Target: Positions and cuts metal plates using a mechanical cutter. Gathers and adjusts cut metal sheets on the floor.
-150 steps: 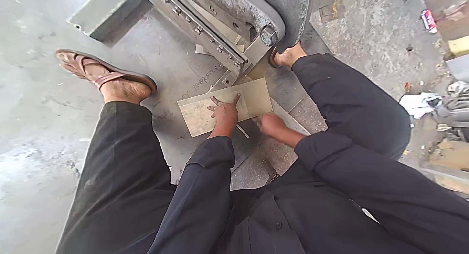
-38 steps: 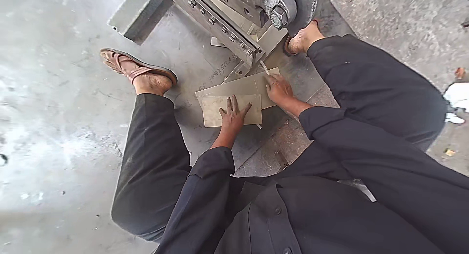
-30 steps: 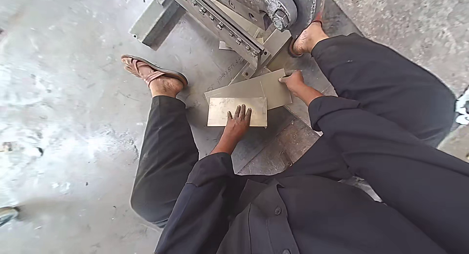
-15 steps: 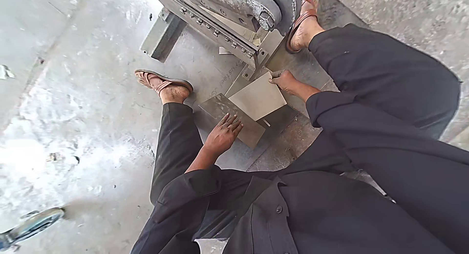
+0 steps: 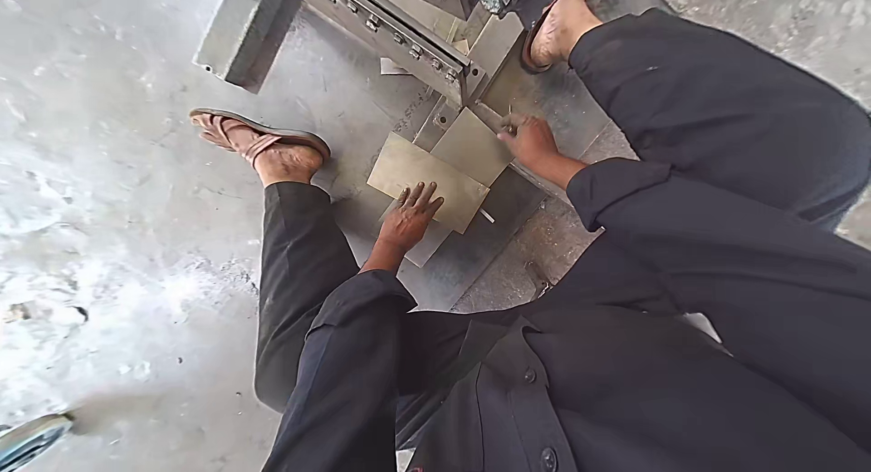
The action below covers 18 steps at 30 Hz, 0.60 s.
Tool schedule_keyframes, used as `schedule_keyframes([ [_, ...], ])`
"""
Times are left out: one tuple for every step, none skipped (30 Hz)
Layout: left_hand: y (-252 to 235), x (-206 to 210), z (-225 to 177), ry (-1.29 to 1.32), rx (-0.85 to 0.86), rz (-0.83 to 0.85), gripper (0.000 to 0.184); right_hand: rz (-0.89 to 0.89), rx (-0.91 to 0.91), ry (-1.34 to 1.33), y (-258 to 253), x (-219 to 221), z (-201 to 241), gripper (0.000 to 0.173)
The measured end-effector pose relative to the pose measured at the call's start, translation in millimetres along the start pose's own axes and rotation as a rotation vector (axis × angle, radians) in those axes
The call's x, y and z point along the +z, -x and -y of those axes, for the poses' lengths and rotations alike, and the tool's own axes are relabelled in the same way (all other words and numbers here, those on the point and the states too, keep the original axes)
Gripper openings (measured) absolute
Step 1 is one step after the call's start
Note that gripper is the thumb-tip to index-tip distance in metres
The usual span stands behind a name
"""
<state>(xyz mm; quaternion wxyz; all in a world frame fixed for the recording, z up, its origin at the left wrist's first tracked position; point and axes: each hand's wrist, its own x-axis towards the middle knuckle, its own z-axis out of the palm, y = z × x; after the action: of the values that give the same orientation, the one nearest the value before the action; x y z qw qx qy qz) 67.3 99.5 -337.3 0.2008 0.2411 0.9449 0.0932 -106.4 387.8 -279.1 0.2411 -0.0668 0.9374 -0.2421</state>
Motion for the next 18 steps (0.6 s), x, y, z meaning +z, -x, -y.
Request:
schedule_keyframes([
  [-2, 0, -2, 0.024, -0.034, 0.0, 0.057, 0.078, -0.051, 0.1, 15, -1, 3, 0.032],
  [-3, -1, -3, 0.05, -0.068, -0.009, 0.056, 0.146, -0.131, 0.21, 28, -1, 7, 0.031],
  [-4, -2, -4, 0.076, -0.111, -0.022, 0.052, 0.199, -0.214, 0.311, 40, 1, 12, 0.031],
  [-3, -5, -6, 0.1, -0.172, -0.048, 0.045, 0.221, -0.3, 0.389, 49, 4, 16, 0.033],
  [0, -10, -8, 0.139, -0.269, -0.084, 0.042, 0.23, -0.367, 0.442, 57, 8, 21, 0.039],
  [2, -19, -10, 0.199, -0.406, -0.132, 0.045, 0.247, -0.403, 0.487, 63, 11, 27, 0.047],
  [3, -28, -11, 0.27, -0.575, -0.174, 0.052, 0.272, -0.405, 0.515, 70, 14, 31, 0.053],
  [3, -38, -9, 0.34, -0.748, -0.208, 0.061, 0.301, -0.386, 0.525, 74, 18, 32, 0.054],
  [3, -44, -5, 0.408, -0.907, -0.228, 0.069, 0.355, -0.324, 0.506, 77, 23, 31, 0.054],
  [5, -45, 1, 0.481, -1.038, -0.216, 0.076, 0.422, -0.227, 0.447, 78, 30, 27, 0.052],
  [8, -43, 8, 0.554, -1.123, -0.178, 0.08, 0.486, -0.088, 0.33, 77, 39, 22, 0.051],
  [13, -37, 16, 0.607, -1.155, -0.114, 0.079, 0.538, 0.095, 0.164, 73, 49, 16, 0.051],
  [16, -32, 24, 0.632, -1.147, -0.036, 0.074, 0.55, 0.265, -0.025, 67, 59, 8, 0.052],
  [16, -26, 29, 0.633, -1.126, 0.038, 0.069, 0.54, 0.394, -0.21, 63, 66, 2, 0.053],
  [17, -22, 32, 0.64, -1.11, 0.098, 0.066, 0.513, 0.474, -0.355, 60, 70, 2, 0.051],
  [19, -19, 33, 0.66, -1.105, 0.135, 0.064, 0.483, 0.524, -0.465, 58, 73, 5, 0.048],
  [23, -16, 35, 0.682, -1.113, 0.165, 0.065, 0.464, 0.554, -0.525, 56, 77, 9, 0.044],
  [29, -10, 36, 0.703, -1.128, 0.182, 0.066, 0.453, 0.56, -0.553, 55, 82, 11, 0.042],
])
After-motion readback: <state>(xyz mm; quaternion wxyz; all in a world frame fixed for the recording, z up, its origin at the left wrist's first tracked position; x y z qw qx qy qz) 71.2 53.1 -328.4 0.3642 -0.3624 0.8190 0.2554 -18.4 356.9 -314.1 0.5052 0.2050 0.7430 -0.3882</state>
